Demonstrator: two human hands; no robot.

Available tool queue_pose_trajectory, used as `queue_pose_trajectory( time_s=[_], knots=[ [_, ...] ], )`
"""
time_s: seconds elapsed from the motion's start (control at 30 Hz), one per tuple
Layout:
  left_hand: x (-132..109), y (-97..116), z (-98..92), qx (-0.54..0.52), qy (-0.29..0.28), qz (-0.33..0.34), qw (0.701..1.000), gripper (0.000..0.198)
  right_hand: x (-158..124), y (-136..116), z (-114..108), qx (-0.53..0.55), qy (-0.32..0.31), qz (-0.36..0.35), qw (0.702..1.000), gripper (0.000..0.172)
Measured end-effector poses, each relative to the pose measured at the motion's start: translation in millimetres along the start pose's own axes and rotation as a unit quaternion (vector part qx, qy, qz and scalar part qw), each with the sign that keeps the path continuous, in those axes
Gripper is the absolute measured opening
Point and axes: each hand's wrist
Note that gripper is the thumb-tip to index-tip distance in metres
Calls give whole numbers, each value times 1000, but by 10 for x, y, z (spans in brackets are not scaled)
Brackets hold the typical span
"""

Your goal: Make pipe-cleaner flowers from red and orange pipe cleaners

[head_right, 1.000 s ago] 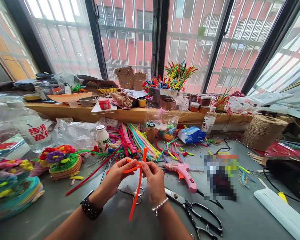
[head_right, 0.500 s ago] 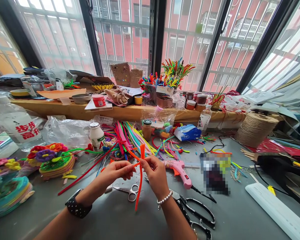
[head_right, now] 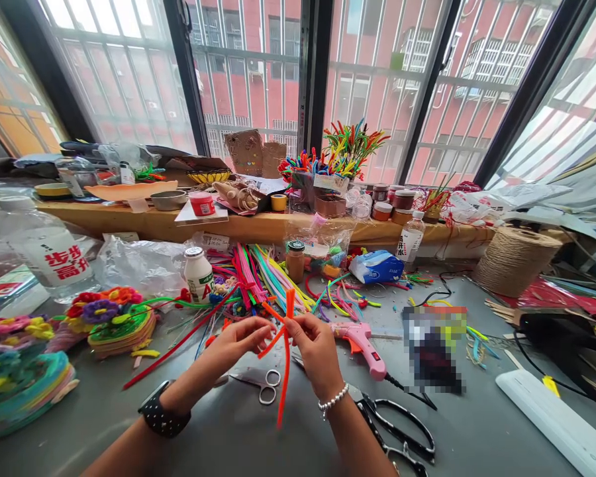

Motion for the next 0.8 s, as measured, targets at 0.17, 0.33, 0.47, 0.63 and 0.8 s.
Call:
queue_pose_trajectory(
  time_s=[0.17, 0.33, 0.47, 0.63, 0.8],
  knots=[
    [-5, 51, -66, -2, 81, 29, 996, 24, -25, -17, 15, -49, -59, 3, 997, 23],
    [-20, 53, 27, -61, 83, -13, 995, 22, -23, 40, 42, 1, 2, -2, 1000, 22],
    [-27, 42, 113, -141, 75, -57, 985, 23, -15, 101, 68, 63, 52, -2, 997, 21],
    [-29, 66, 17, -103, 94, -61, 988, 20, -22, 99, 78, -13, 10, -3, 1000, 23],
    [-36, 125, -100, -35, 51, -9, 998, 23, -70, 57, 121, -102, -51, -11, 993, 25]
  ],
)
Point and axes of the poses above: each hand's wrist, its own x-axis towards the middle knuckle, its own z-axis out of the palm, y = z × x, and after that the axes turned 11 degrees about x, right-handed
